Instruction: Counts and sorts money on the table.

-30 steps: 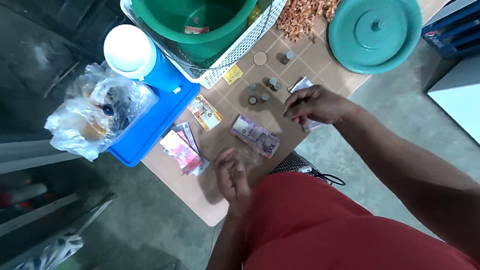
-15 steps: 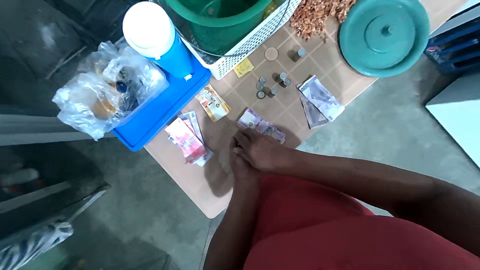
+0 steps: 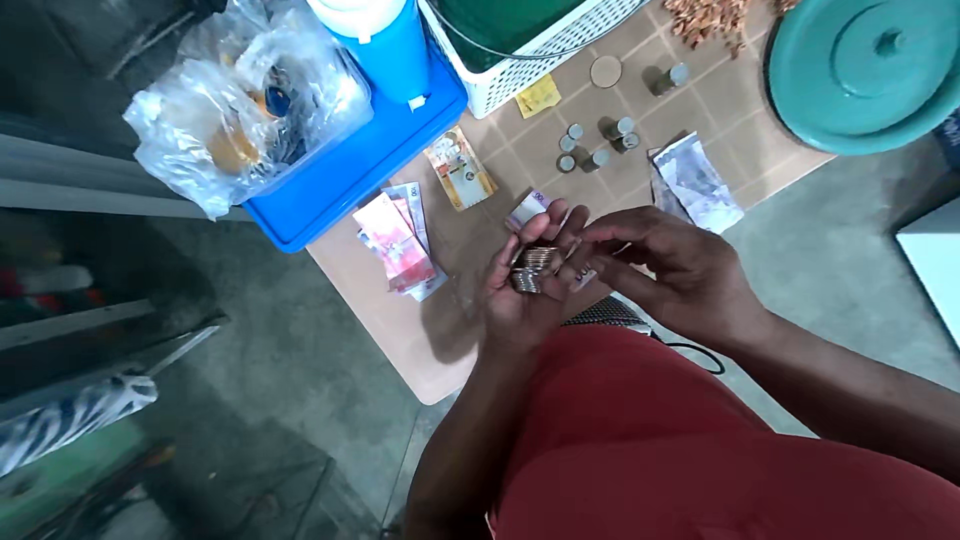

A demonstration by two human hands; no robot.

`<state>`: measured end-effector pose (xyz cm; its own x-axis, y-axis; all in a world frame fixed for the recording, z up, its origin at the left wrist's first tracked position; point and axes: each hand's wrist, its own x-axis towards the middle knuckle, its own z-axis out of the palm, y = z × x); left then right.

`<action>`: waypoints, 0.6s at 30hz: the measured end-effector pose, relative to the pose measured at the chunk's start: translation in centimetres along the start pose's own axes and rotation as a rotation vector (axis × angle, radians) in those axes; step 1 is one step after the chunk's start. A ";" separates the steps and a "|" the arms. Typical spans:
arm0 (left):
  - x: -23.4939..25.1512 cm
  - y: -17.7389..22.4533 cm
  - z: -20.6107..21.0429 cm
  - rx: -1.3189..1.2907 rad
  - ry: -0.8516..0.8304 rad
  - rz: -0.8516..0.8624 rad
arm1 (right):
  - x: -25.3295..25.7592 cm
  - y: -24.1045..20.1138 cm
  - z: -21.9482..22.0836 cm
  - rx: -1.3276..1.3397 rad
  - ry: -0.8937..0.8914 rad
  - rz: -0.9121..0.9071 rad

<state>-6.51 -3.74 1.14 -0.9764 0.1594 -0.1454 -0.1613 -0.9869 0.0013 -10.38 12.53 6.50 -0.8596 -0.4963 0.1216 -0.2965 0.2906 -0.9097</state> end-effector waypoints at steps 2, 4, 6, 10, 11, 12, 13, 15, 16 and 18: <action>0.0 0.0 0.2 0.012 0.020 -0.031 | 0.3 0.4 -0.1 -0.083 0.032 -0.085; -0.1 -0.1 0.4 0.025 0.068 -0.082 | 0.8 0.2 0.0 -0.167 0.004 -0.163; -0.4 -0.4 0.7 0.057 0.150 -0.124 | 1.4 0.0 0.3 -0.286 -0.071 -0.194; -0.6 -0.7 0.7 0.096 0.247 -0.132 | 2.5 0.2 0.7 -0.315 -0.155 -0.175; -0.7 -0.7 0.7 0.090 0.277 -0.124 | 2.6 0.4 0.6 -0.256 -0.168 -0.139; -0.7 -0.6 0.7 0.089 0.294 -0.114 | 2.7 0.4 0.3 -0.173 -0.170 -0.082; -0.8 -0.4 0.6 0.090 0.269 -0.111 | 2.8 0.3 -0.1 -0.069 -0.155 -0.007; -0.9 0.1 0.3 0.059 0.169 -0.114 | 3.0 -0.2 -1.1 0.080 -0.096 0.138; -0.9 0.4 0.1 0.043 0.131 -0.113 | 3.1 -0.2 -1.5 0.099 -0.066 0.172; -1.0 0.6 0.0 0.029 0.092 -0.103 | 3.1 0.2 -2.0 0.083 0.004 0.158</action>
<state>-5.65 -4.52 1.24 -0.9373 0.2560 -0.2363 -0.2658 -0.9640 0.0098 -13.95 12.62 7.51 -0.8944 -0.4466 -0.0236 -0.1228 0.2960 -0.9473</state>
